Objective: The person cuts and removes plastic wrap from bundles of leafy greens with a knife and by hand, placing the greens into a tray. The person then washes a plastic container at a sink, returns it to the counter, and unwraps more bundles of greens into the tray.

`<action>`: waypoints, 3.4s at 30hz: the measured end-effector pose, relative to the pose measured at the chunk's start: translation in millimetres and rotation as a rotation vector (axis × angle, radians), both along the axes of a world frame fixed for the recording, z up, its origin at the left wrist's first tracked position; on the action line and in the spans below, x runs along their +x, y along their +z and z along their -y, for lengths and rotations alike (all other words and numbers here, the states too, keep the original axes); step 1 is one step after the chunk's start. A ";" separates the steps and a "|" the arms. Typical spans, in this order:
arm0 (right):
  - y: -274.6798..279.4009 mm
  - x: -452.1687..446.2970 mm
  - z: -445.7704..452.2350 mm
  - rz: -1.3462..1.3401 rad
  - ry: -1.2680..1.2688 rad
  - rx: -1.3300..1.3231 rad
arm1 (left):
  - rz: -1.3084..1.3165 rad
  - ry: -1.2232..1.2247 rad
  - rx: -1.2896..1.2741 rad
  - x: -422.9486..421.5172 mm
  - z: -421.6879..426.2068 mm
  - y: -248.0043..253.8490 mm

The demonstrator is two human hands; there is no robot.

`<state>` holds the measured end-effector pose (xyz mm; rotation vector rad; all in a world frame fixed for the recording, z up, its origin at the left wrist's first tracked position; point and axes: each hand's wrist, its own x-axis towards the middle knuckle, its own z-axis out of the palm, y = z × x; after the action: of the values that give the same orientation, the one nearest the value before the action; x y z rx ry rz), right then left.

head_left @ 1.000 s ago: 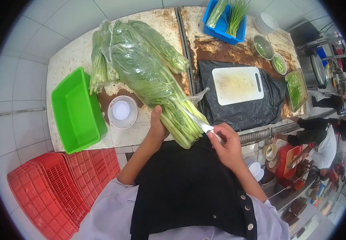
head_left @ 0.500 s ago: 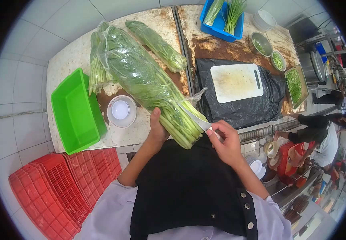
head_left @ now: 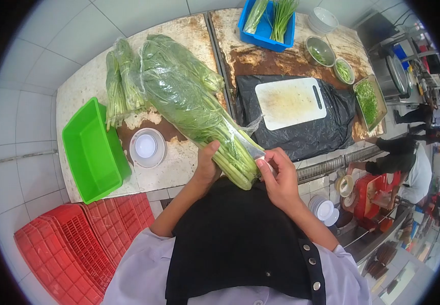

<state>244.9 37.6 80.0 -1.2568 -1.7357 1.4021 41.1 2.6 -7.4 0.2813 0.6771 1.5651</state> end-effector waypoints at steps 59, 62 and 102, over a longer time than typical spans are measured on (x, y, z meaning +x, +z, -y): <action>-175.6 124.0 -173.9 0.583 -0.199 0.075 | 0.051 -0.219 0.103 -38.0 -2.1 -8.7; -191.4 108.0 -191.8 0.728 -0.166 0.535 | 0.179 -0.272 0.193 -11.6 -13.7 12.2; 10.2 168.6 -224.3 -0.244 0.244 0.155 | 0.327 0.155 0.212 163.4 -76.0 5.1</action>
<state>413.5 261.8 90.2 -0.7769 -1.8300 1.4554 204.5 78.6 -2.3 0.1261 0.2830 1.7845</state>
